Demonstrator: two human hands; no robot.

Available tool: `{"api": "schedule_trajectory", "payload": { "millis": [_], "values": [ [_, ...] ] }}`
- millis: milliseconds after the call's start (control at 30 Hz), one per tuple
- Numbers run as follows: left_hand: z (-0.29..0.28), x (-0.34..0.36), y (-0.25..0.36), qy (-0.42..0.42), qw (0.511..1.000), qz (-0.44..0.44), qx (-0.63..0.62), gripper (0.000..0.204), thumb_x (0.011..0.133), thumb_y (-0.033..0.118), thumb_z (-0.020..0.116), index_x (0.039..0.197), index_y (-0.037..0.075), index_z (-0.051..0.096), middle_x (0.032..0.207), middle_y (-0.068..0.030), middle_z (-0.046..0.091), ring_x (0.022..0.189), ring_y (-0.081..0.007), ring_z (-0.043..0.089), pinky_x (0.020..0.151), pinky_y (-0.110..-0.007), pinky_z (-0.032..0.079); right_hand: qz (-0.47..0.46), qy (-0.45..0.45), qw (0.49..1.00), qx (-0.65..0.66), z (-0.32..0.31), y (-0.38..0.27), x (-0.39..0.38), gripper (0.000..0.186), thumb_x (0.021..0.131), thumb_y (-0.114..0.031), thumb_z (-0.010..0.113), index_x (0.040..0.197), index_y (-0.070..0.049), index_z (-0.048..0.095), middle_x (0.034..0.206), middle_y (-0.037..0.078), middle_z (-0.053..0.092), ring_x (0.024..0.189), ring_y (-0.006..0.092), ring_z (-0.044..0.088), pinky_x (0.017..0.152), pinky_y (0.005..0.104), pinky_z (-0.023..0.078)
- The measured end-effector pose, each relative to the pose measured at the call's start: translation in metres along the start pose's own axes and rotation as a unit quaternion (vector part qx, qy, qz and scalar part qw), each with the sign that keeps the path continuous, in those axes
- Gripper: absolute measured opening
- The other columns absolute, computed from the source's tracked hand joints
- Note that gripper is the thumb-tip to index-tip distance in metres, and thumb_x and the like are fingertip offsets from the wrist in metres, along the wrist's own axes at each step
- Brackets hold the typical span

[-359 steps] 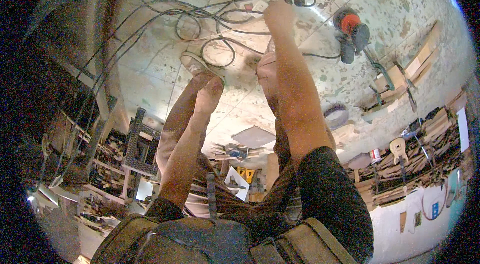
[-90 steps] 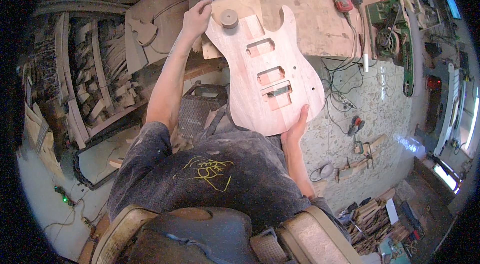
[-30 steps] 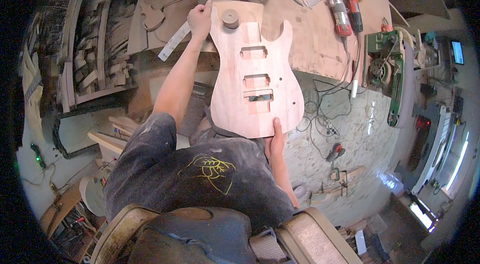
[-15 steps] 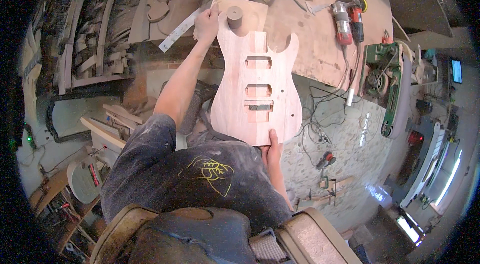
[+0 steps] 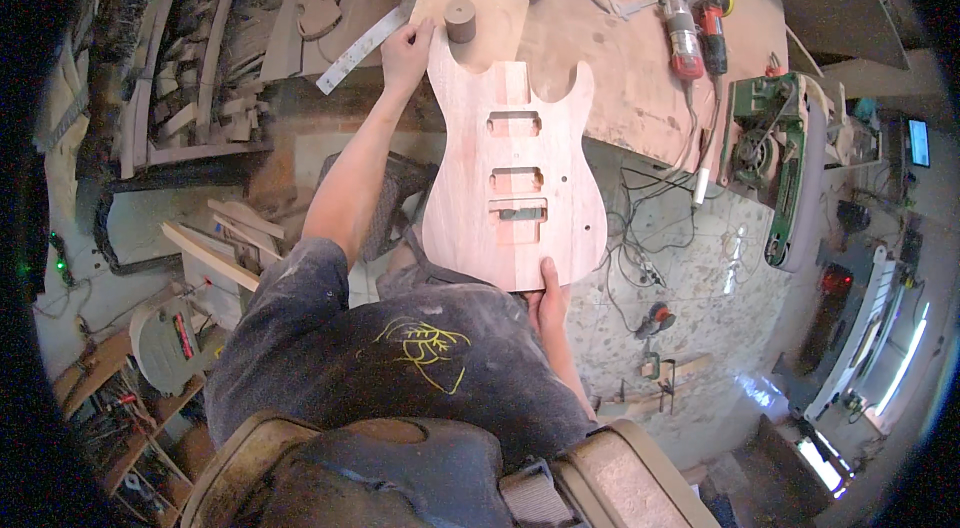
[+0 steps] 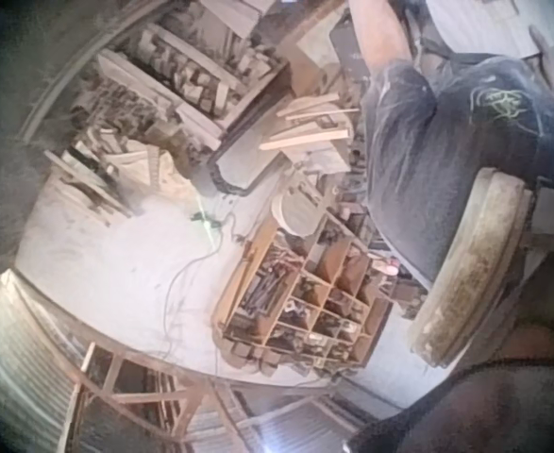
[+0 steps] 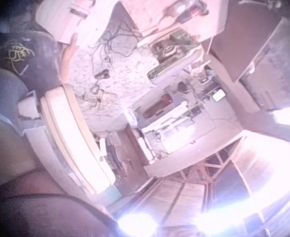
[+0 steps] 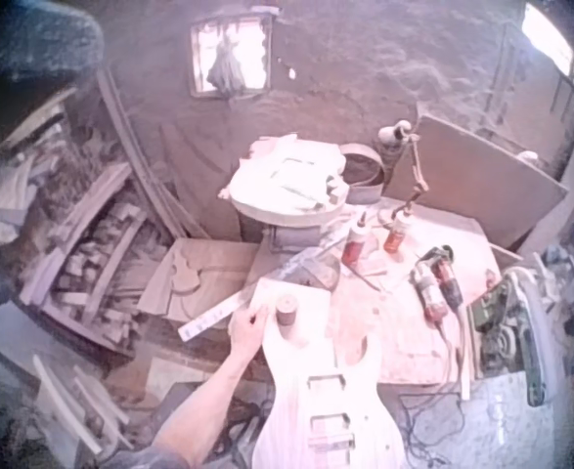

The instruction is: The person picks up a guitar body, rotates it to look at the front and back, then places it back on a workbench near other guitar bodies and tools.

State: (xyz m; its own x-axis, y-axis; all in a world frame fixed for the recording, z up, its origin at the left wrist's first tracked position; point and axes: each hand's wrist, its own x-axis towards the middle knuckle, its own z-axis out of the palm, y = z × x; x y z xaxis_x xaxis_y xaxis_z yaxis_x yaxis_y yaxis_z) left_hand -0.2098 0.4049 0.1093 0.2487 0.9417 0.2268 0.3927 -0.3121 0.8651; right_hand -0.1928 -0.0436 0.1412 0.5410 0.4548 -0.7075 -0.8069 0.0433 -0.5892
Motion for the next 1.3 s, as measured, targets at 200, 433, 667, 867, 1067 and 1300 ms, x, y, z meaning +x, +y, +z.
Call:
{"api": "schedule_trajectory", "payload": {
  "millis": [200,433,667,867,1067,1300],
  "values": [
    [0.005,0.000,-0.005,-0.009,0.999,0.019,-0.033,0.032,0.090,0.027,0.064,0.075,-0.001,0.064,0.068,-0.0157,0.062,0.060,-0.0267,0.056,0.058,-0.040,0.040,-0.005,-0.003,0.999,0.032,0.014,-0.007,-0.005,0.065,0.095,-0.019,0.060,0.146,-0.002,0.024,0.133,0.016,0.049,0.114,0.0266,0.059,0.085,0.0390,0.058],
    [0.014,0.031,-0.023,-0.099,0.980,0.121,0.127,0.033,0.100,0.027,0.042,0.122,0.012,0.062,0.136,-0.0175,0.052,0.127,-0.0360,0.045,0.104,-0.046,0.036,0.001,-0.007,0.999,0.045,0.021,-0.008,0.002,0.066,0.095,-0.018,0.060,0.147,-0.001,0.023,0.137,0.018,0.046,0.118,0.0291,0.057,0.089,0.0421,0.057],
    [0.021,0.063,-0.041,-0.231,0.908,0.215,0.274,0.047,0.101,0.028,0.031,0.145,0.020,0.043,0.156,-0.0148,0.028,0.144,-0.0374,0.023,0.112,-0.062,0.020,-0.005,0.009,1.000,0.021,0.023,-0.007,0.009,0.064,0.096,-0.019,0.058,0.144,0.004,0.022,0.135,0.023,0.046,0.117,0.0325,0.058,0.091,0.0461,0.056],
    [0.024,0.082,-0.046,-0.251,0.892,0.259,0.274,0.048,0.098,0.030,0.036,0.145,0.020,0.042,0.149,-0.0172,0.036,0.140,-0.0387,0.027,0.113,-0.059,0.021,-0.006,0.019,1.000,0.014,0.033,-0.011,0.008,0.063,0.097,-0.019,0.057,0.144,0.004,0.022,0.135,0.023,0.047,0.117,0.0322,0.058,0.091,0.0459,0.056],
    [0.023,0.077,-0.040,-0.222,0.917,0.234,0.233,0.047,0.097,0.031,0.037,0.140,0.014,0.049,0.144,-0.0160,0.042,0.137,-0.0329,0.033,0.113,-0.057,0.022,0.009,0.016,0.999,0.031,0.030,-0.009,0.015,0.073,0.094,-0.020,0.061,0.149,-0.002,0.016,0.139,0.020,0.042,0.119,0.0320,0.056,0.088,0.0449,0.057],
    [0.022,0.080,-0.042,-0.213,0.924,0.231,0.216,0.047,0.097,0.032,0.038,0.137,0.010,0.050,0.140,-0.0160,0.047,0.132,-0.0326,0.039,0.111,-0.058,0.024,0.014,0.033,0.999,0.015,0.036,-0.013,0.015,0.072,0.094,-0.019,0.062,0.148,-0.002,0.017,0.138,0.020,0.043,0.119,0.0321,0.056,0.088,0.0447,0.057]
  ]
}}
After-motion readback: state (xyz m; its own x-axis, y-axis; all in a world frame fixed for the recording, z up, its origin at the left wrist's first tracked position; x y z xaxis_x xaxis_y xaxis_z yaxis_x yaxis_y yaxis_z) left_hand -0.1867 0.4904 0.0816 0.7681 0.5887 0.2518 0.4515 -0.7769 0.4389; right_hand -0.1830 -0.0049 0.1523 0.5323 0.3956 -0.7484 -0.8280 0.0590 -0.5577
